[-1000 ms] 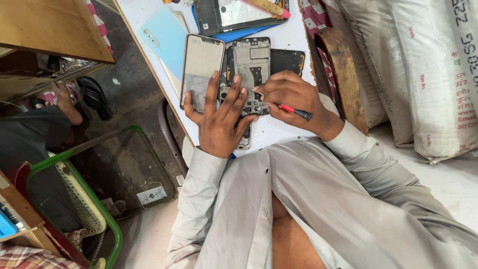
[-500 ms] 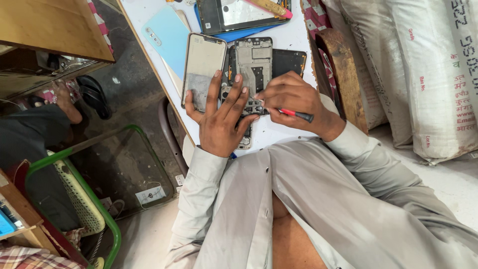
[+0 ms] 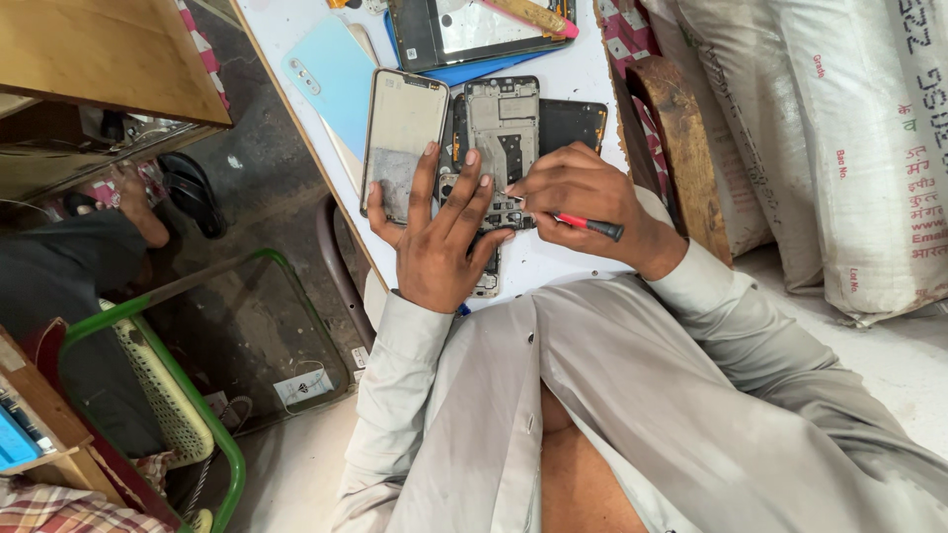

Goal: The person uses a screwdriver to remove screws from a disassembled smartphone chassis. They then use a small tool to pry and adjust internal components within the phone frame. The person continues to manipulate the phone parts on a cluttered workbench.

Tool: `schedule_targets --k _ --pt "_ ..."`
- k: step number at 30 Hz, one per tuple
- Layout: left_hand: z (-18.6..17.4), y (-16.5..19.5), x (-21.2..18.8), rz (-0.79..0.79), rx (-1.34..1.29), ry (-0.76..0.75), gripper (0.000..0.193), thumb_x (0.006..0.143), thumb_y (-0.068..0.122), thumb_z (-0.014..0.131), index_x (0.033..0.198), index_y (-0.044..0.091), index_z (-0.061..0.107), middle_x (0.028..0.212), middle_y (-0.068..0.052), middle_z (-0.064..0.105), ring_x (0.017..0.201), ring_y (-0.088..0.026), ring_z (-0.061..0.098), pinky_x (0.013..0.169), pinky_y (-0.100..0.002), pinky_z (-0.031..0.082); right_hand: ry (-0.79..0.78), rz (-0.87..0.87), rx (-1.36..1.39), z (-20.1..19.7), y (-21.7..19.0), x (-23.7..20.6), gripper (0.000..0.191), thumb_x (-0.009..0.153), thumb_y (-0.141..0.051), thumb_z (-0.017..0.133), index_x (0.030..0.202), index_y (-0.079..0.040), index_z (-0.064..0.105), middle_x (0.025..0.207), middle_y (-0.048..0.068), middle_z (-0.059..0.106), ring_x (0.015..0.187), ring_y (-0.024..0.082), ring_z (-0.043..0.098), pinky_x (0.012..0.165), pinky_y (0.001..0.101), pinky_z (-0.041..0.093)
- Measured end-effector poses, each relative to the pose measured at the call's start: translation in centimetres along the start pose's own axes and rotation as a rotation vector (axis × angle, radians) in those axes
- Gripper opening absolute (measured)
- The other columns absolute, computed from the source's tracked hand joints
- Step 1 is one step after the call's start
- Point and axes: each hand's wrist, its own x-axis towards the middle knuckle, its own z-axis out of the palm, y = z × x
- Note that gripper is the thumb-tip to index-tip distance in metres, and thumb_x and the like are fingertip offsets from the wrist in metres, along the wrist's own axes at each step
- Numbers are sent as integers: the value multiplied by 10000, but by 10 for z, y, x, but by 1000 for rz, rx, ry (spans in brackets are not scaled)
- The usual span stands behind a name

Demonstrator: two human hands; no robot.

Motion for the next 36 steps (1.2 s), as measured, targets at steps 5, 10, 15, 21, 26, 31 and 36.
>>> schedule_targets --k 5,10,15,21,26,31,36 --pt "-1 0 1 1 4 -7 583 854 494 807 1328 166 715 1550 67 545 1523 -265 353 1193 -634 2 19 -8 -15 0 0 1 261 808 43 771 1031 -64 687 1135 43 739 1018 249 683 849 380 515" --pt "-1 0 2 3 14 -14 573 854 487 810 1320 165 716 1548 69 547 1523 -264 355 1194 -633 0 36 -9 -24 0 1 2 256 816 51 767 1032 -58 681 1152 64 739 1028 255 679 840 379 506" --pt "-2 0 3 8 20 -14 571 853 477 815 1320 162 718 1555 58 545 1531 -268 353 1199 -629 2 32 -4 19 -1 3 2 252 813 53 757 1033 -49 688 1156 62 738 1015 249 673 844 379 509" --pt "-2 1 4 0 18 -28 558 849 468 821 1304 162 716 1551 58 552 1528 -271 354 1198 -630 3 33 -7 9 1 3 1 240 809 45 763 1013 -54 687 1125 41 741 1004 247 684 831 379 507" --pt "-3 1 4 -2 12 -29 581 842 471 819 1324 163 716 1553 54 549 1531 -274 348 1196 -634 -1 44 4 -8 1 4 1 236 829 42 764 1031 -50 684 1155 66 735 1024 256 690 841 375 522" --pt "-2 1 4 1 24 -33 583 838 479 821 1317 163 716 1551 56 546 1530 -275 347 1196 -634 -6 48 -3 -29 0 4 1 240 848 42 768 1050 -47 677 1179 85 735 1035 258 691 841 376 523" --pt "-1 0 4 -2 23 -26 583 836 486 820 1316 170 719 1554 62 544 1531 -272 346 1201 -629 -5 35 -4 -15 1 4 1 233 835 32 773 1029 -57 679 1142 60 741 1027 254 691 836 381 521"
